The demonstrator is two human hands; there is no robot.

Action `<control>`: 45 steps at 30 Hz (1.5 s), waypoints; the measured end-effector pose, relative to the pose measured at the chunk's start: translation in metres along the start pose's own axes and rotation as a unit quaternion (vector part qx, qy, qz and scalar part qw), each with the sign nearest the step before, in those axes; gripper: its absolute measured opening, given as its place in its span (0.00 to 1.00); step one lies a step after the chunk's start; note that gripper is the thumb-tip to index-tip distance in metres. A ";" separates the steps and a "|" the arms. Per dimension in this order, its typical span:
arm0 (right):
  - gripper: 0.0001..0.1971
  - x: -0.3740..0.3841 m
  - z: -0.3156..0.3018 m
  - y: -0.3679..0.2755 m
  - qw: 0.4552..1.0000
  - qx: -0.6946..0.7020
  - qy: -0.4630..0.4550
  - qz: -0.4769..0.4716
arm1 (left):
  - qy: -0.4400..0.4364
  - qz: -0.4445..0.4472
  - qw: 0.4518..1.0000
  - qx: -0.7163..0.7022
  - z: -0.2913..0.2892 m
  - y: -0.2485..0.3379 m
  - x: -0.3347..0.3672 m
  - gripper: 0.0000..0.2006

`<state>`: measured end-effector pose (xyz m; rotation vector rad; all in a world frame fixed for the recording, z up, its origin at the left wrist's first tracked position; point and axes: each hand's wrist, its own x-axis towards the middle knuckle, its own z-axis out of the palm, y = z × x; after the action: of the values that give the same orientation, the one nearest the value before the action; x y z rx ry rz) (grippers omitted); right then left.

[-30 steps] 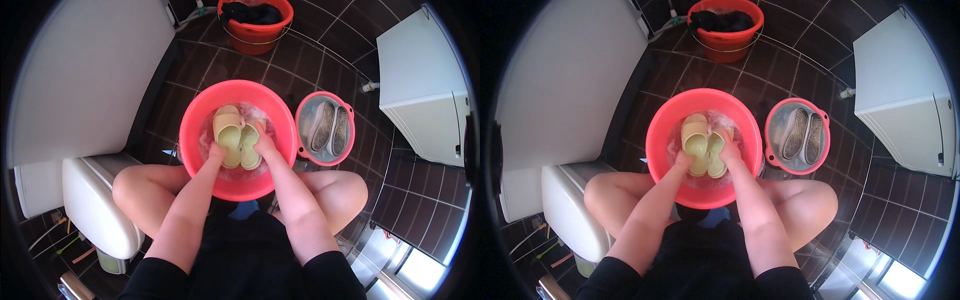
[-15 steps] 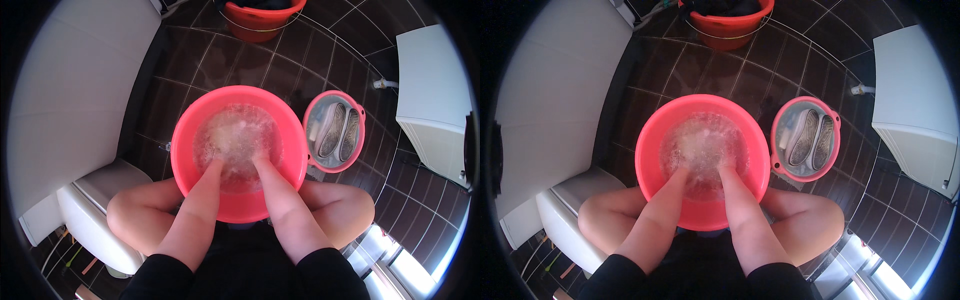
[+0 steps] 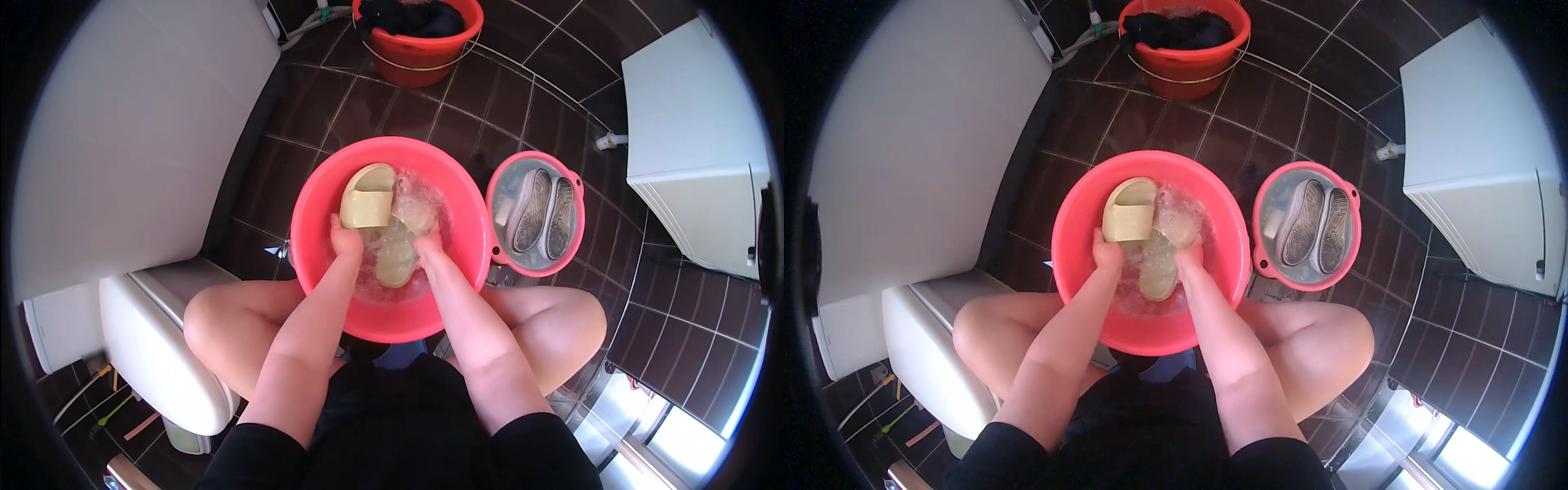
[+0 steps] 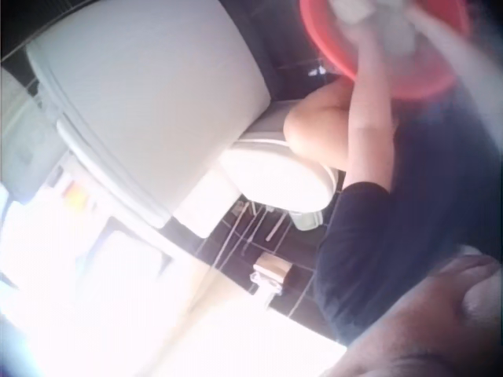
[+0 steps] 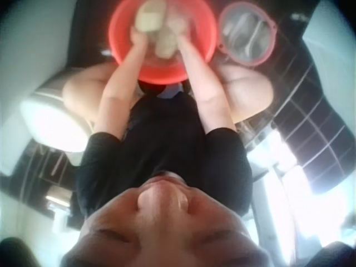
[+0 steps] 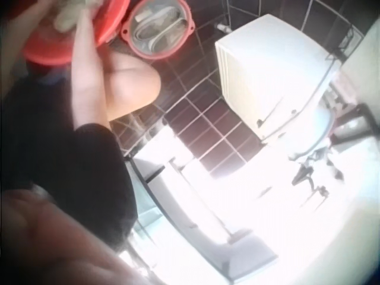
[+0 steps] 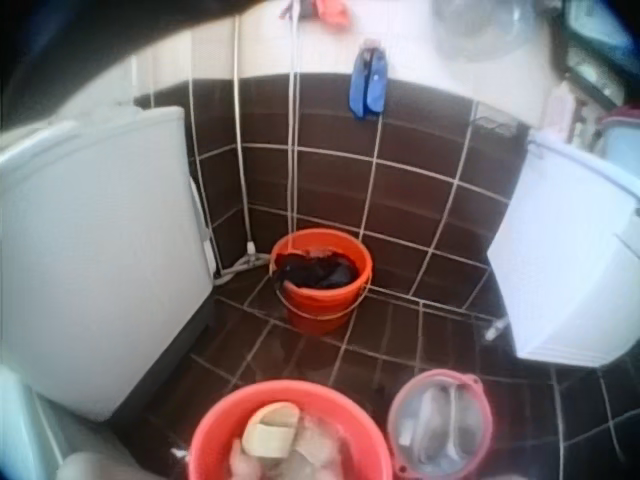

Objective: The person sits on the floor and hand-washes dark clothing items in a pink basin filled with soapy water. They then wash a pair of light green slippers in the same basin using a brush. Finally, the person transfers the washed clothes from the basin into a top-loading washing machine.

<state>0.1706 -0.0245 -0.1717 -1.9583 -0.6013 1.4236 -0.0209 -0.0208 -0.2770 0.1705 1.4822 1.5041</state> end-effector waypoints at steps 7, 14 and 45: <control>0.36 -0.072 -0.057 -0.021 0.992 0.088 0.005 -0.092 | -0.126 0.154 0.941 0.274 0.072 0.126 -0.138 0.16; 0.34 -0.112 -0.088 -0.052 0.942 0.110 0.000 -0.317 | -0.112 0.150 0.961 0.202 0.077 0.164 -0.194 0.13; 0.42 -0.124 -0.111 -0.121 0.939 0.178 -0.122 -0.269 | -0.209 0.046 0.961 0.175 0.069 0.211 -0.205 0.17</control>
<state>0.2385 -0.0504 0.0207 -1.2184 -0.8453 1.3114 0.0207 -0.0677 0.0185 0.7316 1.3903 1.1704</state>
